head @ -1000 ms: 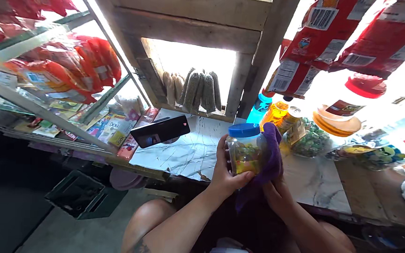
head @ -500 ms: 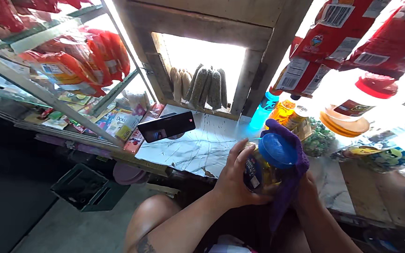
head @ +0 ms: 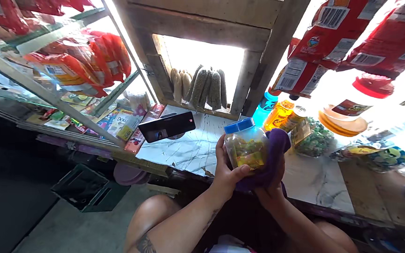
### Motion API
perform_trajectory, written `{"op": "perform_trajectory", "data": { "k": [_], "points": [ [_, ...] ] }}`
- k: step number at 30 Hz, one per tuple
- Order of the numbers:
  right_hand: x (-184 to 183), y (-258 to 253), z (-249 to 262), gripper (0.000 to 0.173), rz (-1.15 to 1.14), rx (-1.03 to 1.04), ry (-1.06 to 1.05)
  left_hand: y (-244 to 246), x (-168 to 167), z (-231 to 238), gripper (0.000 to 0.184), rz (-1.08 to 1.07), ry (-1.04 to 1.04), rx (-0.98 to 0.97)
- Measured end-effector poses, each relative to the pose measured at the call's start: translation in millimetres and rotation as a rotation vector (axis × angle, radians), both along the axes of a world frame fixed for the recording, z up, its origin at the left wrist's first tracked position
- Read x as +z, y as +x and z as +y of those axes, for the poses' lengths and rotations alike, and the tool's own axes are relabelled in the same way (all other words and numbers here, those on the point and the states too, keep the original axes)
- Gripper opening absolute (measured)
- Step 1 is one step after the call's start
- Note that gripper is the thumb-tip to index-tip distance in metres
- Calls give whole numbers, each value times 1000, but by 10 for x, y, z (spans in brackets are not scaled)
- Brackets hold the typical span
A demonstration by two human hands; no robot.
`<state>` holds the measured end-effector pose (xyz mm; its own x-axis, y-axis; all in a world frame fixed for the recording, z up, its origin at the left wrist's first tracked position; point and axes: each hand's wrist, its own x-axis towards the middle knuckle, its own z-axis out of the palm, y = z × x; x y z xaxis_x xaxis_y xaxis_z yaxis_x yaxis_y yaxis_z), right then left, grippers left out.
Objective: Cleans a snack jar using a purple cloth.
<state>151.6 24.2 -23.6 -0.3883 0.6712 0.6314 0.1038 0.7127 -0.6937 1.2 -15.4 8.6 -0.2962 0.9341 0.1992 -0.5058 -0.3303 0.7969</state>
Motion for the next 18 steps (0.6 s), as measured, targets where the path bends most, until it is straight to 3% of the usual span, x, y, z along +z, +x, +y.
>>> {"op": "perform_trajectory", "data": {
  "k": [2, 3, 4, 5, 6, 7, 10, 12, 15, 18],
  "points": [
    [-12, -8, -23, 99, 98, 70, -181, 45, -27, -31, 125, -106, 0, -61],
    [-3, -9, -42, 95, 149, 107, -252, 57, -41, -46, 127, -149, -1, -97],
    [3, -3, -69, 79, 209, 144, -307, 60, -57, -63, 129, -180, 1, -139],
    [23, 3, -103, 49, 283, 160, -385, 64, -75, -79, 125, -214, 15, -182],
    [44, 29, -115, 31, 323, 205, -450, 72, -85, -95, 111, -251, 39, -219],
    [60, 58, -116, 25, 362, 260, -496, 81, -93, -107, 92, -283, 66, -255],
    [-12, 148, -37, 23, 403, 363, -476, 55, -133, -110, 64, -257, 154, -355],
    [-30, 167, -16, 22, 386, 320, -446, 28, -128, -100, 60, -227, 181, -368],
    [359, 43, -197, 10, 313, 131, -622, 8, -91, -81, 60, -242, 184, -350],
    [54, 107, -26, 26, 195, 127, -331, -7, -46, -37, 58, -319, 139, -343]
  ]
}}
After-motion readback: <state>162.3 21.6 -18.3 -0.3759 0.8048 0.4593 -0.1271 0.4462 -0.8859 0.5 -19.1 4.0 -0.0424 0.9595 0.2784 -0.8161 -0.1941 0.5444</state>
